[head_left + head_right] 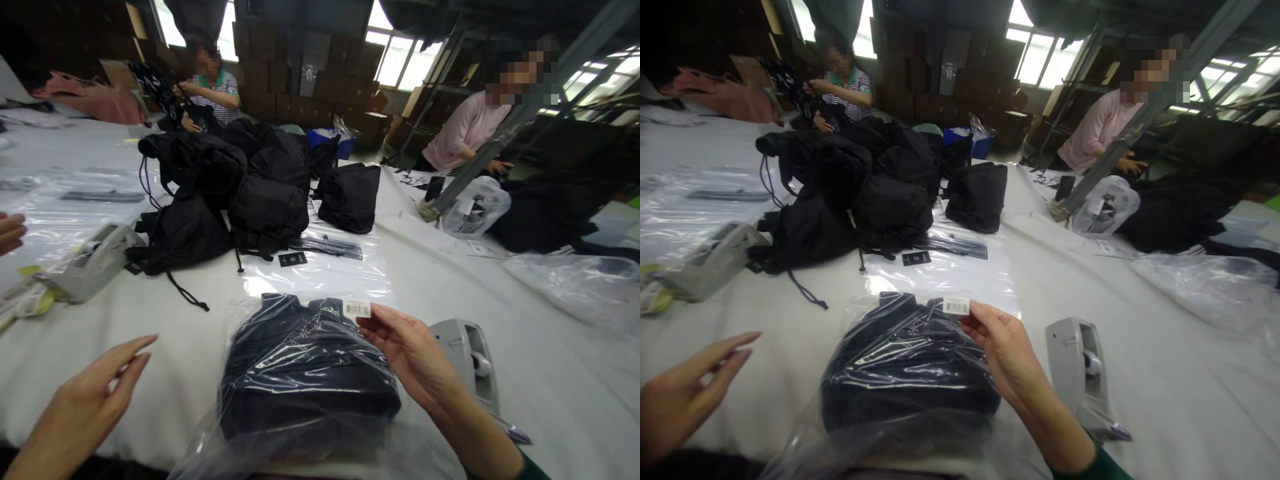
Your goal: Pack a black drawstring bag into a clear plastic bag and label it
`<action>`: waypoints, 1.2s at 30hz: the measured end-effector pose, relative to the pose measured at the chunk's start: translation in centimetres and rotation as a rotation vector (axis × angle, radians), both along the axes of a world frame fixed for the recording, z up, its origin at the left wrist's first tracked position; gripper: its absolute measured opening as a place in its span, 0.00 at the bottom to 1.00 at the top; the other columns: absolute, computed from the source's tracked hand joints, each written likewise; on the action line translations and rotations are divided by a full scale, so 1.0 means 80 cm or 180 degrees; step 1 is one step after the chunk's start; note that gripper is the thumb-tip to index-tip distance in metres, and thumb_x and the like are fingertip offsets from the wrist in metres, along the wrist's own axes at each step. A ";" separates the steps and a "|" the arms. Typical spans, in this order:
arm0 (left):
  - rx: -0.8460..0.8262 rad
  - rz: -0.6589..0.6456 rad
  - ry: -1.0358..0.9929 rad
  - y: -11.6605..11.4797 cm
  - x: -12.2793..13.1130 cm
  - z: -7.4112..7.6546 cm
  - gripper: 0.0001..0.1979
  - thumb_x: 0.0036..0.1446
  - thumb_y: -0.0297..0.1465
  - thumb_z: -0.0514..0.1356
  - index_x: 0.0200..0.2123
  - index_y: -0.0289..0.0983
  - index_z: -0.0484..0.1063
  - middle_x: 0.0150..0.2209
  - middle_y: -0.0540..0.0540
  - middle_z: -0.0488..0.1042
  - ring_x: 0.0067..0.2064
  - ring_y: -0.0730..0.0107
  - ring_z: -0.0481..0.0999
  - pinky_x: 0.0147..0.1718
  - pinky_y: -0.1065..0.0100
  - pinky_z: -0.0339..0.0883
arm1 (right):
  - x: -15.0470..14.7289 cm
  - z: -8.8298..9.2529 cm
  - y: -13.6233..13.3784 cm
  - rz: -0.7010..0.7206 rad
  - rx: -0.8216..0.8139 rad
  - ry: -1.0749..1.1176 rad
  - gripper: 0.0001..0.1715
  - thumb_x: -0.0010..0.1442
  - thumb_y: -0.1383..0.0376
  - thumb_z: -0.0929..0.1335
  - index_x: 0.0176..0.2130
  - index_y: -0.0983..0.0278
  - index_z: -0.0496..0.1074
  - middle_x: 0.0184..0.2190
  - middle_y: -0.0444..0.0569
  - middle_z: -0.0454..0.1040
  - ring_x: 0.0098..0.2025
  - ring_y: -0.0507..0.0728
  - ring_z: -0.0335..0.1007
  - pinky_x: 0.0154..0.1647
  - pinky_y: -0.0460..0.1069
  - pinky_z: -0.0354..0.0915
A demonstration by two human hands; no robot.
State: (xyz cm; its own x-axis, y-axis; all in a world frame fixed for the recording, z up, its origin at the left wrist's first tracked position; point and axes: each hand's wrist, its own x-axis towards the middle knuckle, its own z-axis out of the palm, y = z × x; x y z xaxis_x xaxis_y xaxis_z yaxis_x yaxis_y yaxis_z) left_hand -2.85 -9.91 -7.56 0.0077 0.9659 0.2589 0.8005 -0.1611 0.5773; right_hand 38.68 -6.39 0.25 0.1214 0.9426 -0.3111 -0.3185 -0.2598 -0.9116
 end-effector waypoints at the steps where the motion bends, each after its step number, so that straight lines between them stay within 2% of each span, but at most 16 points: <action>1: 0.0088 -0.0158 -0.0014 0.022 0.020 0.003 0.16 0.62 0.42 0.56 0.50 0.47 0.72 0.48 0.55 0.78 0.43 0.64 0.78 0.42 0.68 0.73 | 0.004 -0.001 0.003 0.0009 -0.0079 0.0081 0.17 0.48 0.58 0.78 0.33 0.68 0.80 0.35 0.53 0.79 0.40 0.58 0.73 0.45 0.50 0.68; 3: 0.0085 -0.0920 -0.0197 0.066 0.074 0.015 0.15 0.64 0.39 0.55 0.51 0.42 0.73 0.52 0.49 0.76 0.53 0.62 0.75 0.56 0.63 0.67 | 0.006 -0.004 0.013 0.0042 -0.0206 0.0293 0.14 0.48 0.61 0.78 0.33 0.68 0.79 0.37 0.53 0.79 0.41 0.58 0.75 0.47 0.51 0.70; 4: -0.0020 -0.1384 -0.0305 0.087 0.104 0.023 0.15 0.65 0.37 0.53 0.51 0.42 0.73 0.54 0.47 0.75 0.56 0.62 0.73 0.59 0.62 0.64 | 0.005 -0.007 0.020 0.0067 -0.0261 0.0421 0.13 0.49 0.62 0.78 0.34 0.67 0.79 0.37 0.53 0.79 0.42 0.58 0.75 0.48 0.52 0.70; 6: -0.0211 -0.2045 -0.0459 0.121 0.161 0.036 0.18 0.68 0.36 0.49 0.55 0.40 0.71 0.57 0.46 0.73 0.59 0.64 0.70 0.62 0.60 0.61 | 0.001 -0.017 0.036 0.0128 -0.0361 0.0665 0.11 0.51 0.63 0.77 0.34 0.66 0.77 0.38 0.53 0.80 0.43 0.59 0.76 0.50 0.53 0.70; 9: -0.0821 -0.2704 -0.0386 0.149 0.212 0.032 0.25 0.69 0.39 0.46 0.66 0.39 0.57 0.66 0.44 0.60 0.66 0.63 0.60 0.66 0.58 0.54 | 0.000 -0.045 0.054 0.0279 -0.0669 0.0788 0.11 0.53 0.64 0.76 0.36 0.66 0.75 0.38 0.54 0.80 0.44 0.59 0.77 0.49 0.53 0.72; 12: -0.1771 -0.2978 -0.0029 0.154 0.212 0.000 0.32 0.68 0.45 0.44 0.70 0.37 0.43 0.70 0.42 0.45 0.70 0.59 0.48 0.67 0.55 0.47 | 0.012 -0.079 0.052 0.0191 -0.1046 0.0681 0.11 0.54 0.65 0.75 0.37 0.67 0.73 0.36 0.54 0.79 0.40 0.57 0.78 0.49 0.50 0.72; 14: -0.2183 -0.2957 0.0106 0.151 0.196 -0.024 0.33 0.69 0.46 0.42 0.70 0.38 0.40 0.71 0.42 0.42 0.70 0.58 0.46 0.67 0.54 0.46 | 0.025 -0.097 0.041 0.0035 -0.1165 0.0643 0.12 0.54 0.66 0.75 0.38 0.66 0.73 0.36 0.54 0.79 0.41 0.56 0.78 0.50 0.48 0.71; 16: -0.2314 -0.2931 0.0120 0.146 0.181 -0.040 0.31 0.69 0.45 0.41 0.70 0.41 0.39 0.71 0.44 0.42 0.70 0.58 0.46 0.67 0.53 0.46 | 0.035 -0.106 0.029 -0.0061 -0.1205 0.0665 0.16 0.54 0.65 0.76 0.42 0.64 0.72 0.37 0.52 0.79 0.44 0.56 0.77 0.51 0.49 0.71; 18: -0.2266 -0.2874 0.0129 0.142 0.174 -0.046 0.30 0.69 0.44 0.43 0.70 0.44 0.40 0.71 0.46 0.42 0.70 0.58 0.47 0.67 0.52 0.47 | 0.041 -0.109 0.022 -0.0125 -0.1202 0.0694 0.21 0.53 0.65 0.77 0.45 0.63 0.71 0.39 0.52 0.79 0.46 0.57 0.77 0.52 0.49 0.71; 22: -0.1880 -0.2639 0.0153 0.141 0.184 -0.031 0.28 0.69 0.42 0.46 0.69 0.49 0.45 0.71 0.49 0.42 0.71 0.55 0.44 0.67 0.47 0.46 | 0.043 -0.105 0.027 -0.0235 -0.1219 0.0669 0.22 0.49 0.62 0.78 0.42 0.64 0.72 0.41 0.53 0.79 0.45 0.58 0.76 0.49 0.50 0.71; 25: -0.1712 -0.2989 0.0062 0.137 0.194 -0.011 0.26 0.69 0.38 0.48 0.68 0.52 0.49 0.70 0.52 0.45 0.71 0.54 0.42 0.67 0.44 0.43 | 0.040 -0.099 0.039 -0.0319 -0.1097 0.0381 0.18 0.49 0.59 0.79 0.36 0.66 0.75 0.31 0.47 0.75 0.32 0.51 0.71 0.34 0.44 0.68; 28: -0.1675 -0.3342 -0.0121 0.128 0.198 0.007 0.27 0.68 0.35 0.51 0.67 0.52 0.50 0.68 0.51 0.52 0.70 0.52 0.46 0.66 0.41 0.44 | 0.032 -0.087 0.049 -0.0153 -0.0946 0.0028 0.19 0.47 0.56 0.78 0.26 0.66 0.72 0.20 0.40 0.64 0.22 0.47 0.56 0.23 0.43 0.57; 30: -0.1651 -0.3429 -0.0222 0.121 0.200 0.018 0.27 0.66 0.33 0.53 0.67 0.52 0.53 0.67 0.50 0.56 0.69 0.50 0.49 0.65 0.40 0.45 | 0.023 -0.079 0.055 0.0084 -0.0952 -0.0159 0.21 0.47 0.55 0.78 0.22 0.65 0.69 0.18 0.38 0.59 0.21 0.47 0.51 0.21 0.44 0.51; 33: -0.1645 -0.3549 -0.0269 0.115 0.202 0.031 0.25 0.65 0.32 0.55 0.64 0.51 0.59 0.64 0.49 0.61 0.68 0.47 0.54 0.64 0.39 0.48 | 0.006 -0.068 0.062 0.0399 -0.1017 -0.0327 0.22 0.48 0.53 0.77 0.22 0.65 0.69 0.16 0.37 0.56 0.20 0.47 0.45 0.20 0.45 0.44; 36: -0.1445 -0.3515 -0.0195 0.115 0.199 0.037 0.25 0.63 0.34 0.57 0.63 0.53 0.61 0.64 0.49 0.62 0.68 0.41 0.50 0.61 0.31 0.43 | -0.010 -0.062 0.070 0.0541 -0.1085 -0.0315 0.21 0.48 0.54 0.77 0.23 0.66 0.70 0.14 0.35 0.53 0.19 0.46 0.41 0.19 0.45 0.40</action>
